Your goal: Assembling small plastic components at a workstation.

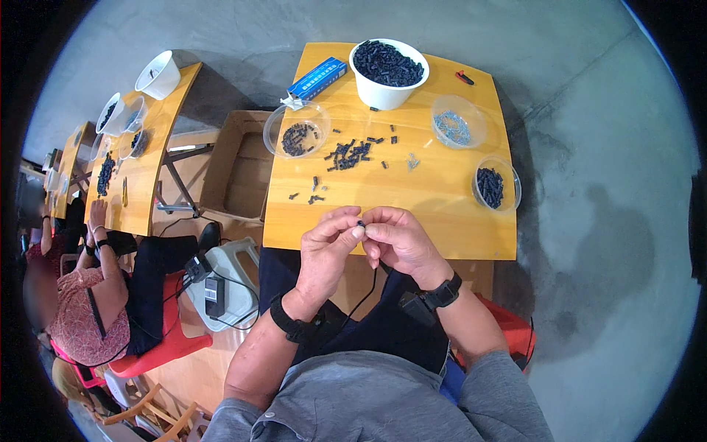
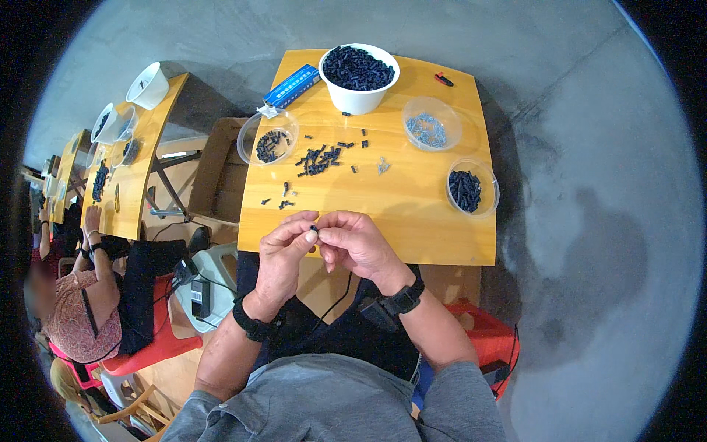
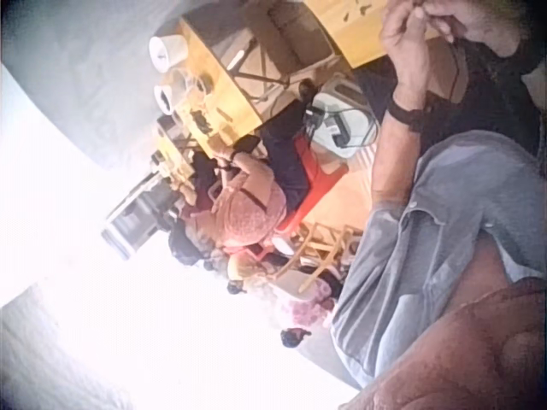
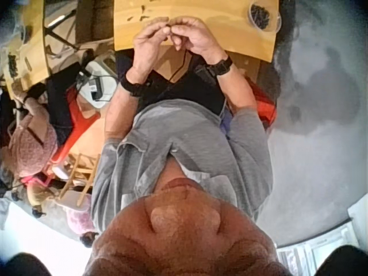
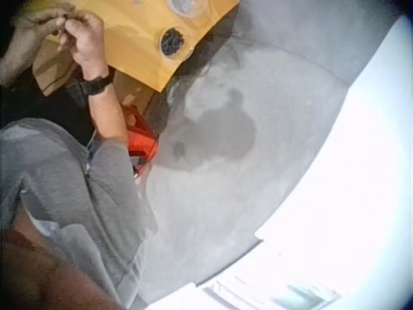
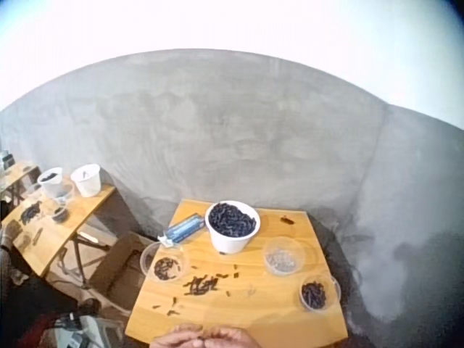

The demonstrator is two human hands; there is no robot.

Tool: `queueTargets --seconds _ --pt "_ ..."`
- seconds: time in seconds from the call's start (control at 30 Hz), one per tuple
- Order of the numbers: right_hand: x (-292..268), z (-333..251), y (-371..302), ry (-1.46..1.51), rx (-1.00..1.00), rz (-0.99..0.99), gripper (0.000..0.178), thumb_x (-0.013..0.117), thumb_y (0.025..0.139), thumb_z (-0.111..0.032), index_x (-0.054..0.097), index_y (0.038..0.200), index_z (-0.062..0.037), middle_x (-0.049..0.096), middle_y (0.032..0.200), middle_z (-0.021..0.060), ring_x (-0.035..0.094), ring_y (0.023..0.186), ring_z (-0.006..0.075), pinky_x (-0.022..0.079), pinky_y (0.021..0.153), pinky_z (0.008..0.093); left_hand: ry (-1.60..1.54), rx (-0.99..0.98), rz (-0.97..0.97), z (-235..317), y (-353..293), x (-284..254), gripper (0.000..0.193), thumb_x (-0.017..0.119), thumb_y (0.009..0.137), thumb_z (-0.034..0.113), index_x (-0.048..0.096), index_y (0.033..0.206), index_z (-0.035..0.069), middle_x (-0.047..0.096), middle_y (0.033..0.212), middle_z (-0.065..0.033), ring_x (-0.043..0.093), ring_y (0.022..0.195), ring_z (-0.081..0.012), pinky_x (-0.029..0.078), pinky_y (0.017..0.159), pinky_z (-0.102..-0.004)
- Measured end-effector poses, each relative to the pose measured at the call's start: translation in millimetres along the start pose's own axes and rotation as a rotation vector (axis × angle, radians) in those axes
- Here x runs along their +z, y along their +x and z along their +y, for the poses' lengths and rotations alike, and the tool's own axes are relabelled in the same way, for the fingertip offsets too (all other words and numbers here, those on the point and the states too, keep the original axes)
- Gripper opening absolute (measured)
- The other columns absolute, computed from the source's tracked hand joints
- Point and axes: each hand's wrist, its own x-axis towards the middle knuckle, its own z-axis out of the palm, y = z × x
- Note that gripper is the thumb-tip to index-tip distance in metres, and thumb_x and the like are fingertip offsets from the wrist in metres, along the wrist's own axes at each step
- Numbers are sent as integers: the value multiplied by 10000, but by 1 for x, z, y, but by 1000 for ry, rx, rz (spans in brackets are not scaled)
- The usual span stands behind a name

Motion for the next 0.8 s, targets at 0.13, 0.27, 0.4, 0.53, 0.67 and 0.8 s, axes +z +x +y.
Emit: queueTargets --seconds 0.13,0.27,0.4,0.53,0.67,0.8 --pt "-34 -10 9 -446 -102 257 115 573 885 -101 610 928 -1 590 671 28 571 540 101 500 479 237 16 -163 -36 3 0 -5 72 538 907 44 583 960 23 628 1004 -98 607 820 -138 494 706 -256" --pt "-97 -25 28 -1408 -446 563 95 599 801 -101 639 807 -15 638 700 134 626 612 267 505 572 359 -37 -303 -49 -4 -3 -18 59 504 931 70 539 965 37 641 937 -89 608 727 -126 500 668 -257" --pt "-100 -40 36 -1690 -378 785 122 624 764 -149 637 774 -28 636 766 172 616 727 356 496 659 430 8 -357 -43 -20 -3 -25 49 512 926 70 534 959 42 644 877 -79 593 670 -116 501 635 -253" --pt "-95 -41 51 -1829 -345 808 121 625 766 -155 627 794 -37 628 796 164 612 757 343 491 668 438 46 -392 -13 -25 -3 -27 53 523 916 59 535 961 34 645 859 -83 592 658 -115 498 616 -248" --pt "-97 -41 55 -1891 -410 684 120 607 771 -132 638 855 -52 626 831 158 610 787 338 490 689 435 66 -395 10 -31 -2 -32 58 534 906 51 534 959 27 644 857 -87 592 654 -117 495 606 -245" --pt "-103 -41 49 -1788 -470 659 158 595 776 -114 649 913 -57 624 843 157 607 793 340 489 702 434 87 -400 46 -35 -3 -35 133 549 897 50 540 1021 2 645 855 -90 589 646 -118 495 604 -246"
